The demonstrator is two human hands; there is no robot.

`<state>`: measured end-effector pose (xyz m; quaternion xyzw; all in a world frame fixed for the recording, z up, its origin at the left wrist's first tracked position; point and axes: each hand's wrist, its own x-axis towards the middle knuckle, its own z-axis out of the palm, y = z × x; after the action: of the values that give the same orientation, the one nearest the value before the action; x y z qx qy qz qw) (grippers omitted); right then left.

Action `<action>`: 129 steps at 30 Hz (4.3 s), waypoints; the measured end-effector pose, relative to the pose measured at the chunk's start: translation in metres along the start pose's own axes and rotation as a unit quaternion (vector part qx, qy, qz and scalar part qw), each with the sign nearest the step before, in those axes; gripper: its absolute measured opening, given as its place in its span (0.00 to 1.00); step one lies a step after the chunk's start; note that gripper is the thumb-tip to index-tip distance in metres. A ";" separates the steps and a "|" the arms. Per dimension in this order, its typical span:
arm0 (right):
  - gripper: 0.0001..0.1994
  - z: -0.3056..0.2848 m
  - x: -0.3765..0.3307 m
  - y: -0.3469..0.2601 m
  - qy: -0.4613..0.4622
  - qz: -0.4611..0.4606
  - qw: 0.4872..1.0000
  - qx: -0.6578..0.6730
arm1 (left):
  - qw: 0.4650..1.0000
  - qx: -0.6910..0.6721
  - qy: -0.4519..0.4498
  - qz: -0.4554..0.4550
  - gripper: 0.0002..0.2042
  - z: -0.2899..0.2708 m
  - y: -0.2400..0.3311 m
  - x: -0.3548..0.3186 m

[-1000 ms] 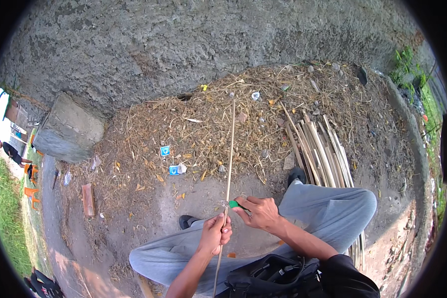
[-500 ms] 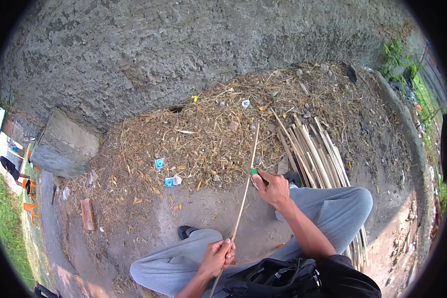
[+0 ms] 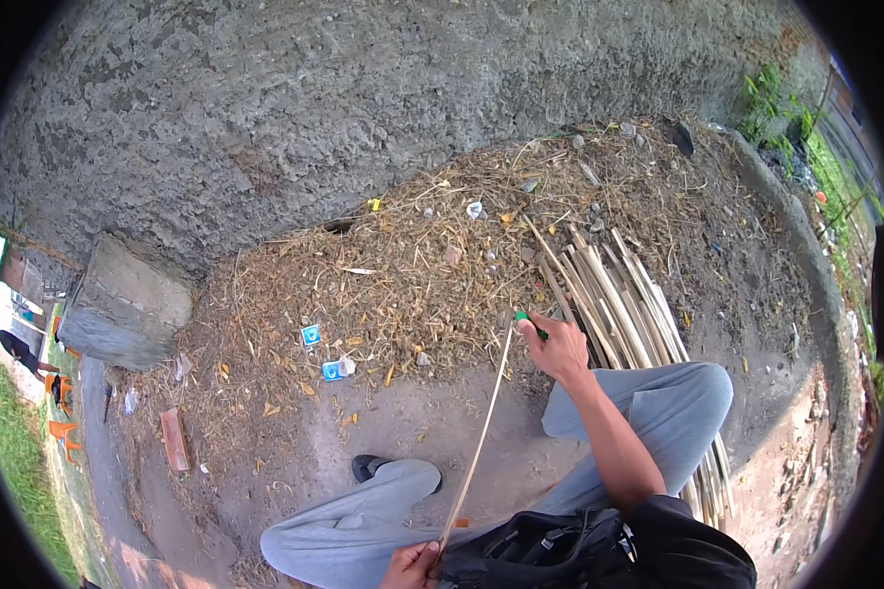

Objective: The person scrapes and trims a thin bamboo strip using a utility knife, holding the strip by hand and shaving along its length.

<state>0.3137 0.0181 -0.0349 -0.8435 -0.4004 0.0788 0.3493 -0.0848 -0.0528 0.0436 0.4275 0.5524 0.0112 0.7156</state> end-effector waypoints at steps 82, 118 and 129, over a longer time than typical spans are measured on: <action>0.15 0.017 -0.030 -0.020 -0.086 -0.070 0.994 0.004 | 0.991 0.030 0.018 0.128 0.18 0.015 0.017 0.016; 0.15 0.044 -0.025 -0.002 -0.042 -0.074 0.995 -0.042 | 0.993 -0.081 0.036 -0.073 0.16 -0.008 -0.002 -0.046; 0.15 0.053 -0.030 -0.009 -0.055 0.021 0.998 -0.020 | 0.989 -0.114 -0.010 -0.096 0.16 -0.007 0.005 -0.040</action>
<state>0.2661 0.0286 -0.0728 -0.8528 -0.4026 0.1242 0.3086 -0.1038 -0.0654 0.0776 0.2886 0.5789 0.0012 0.7626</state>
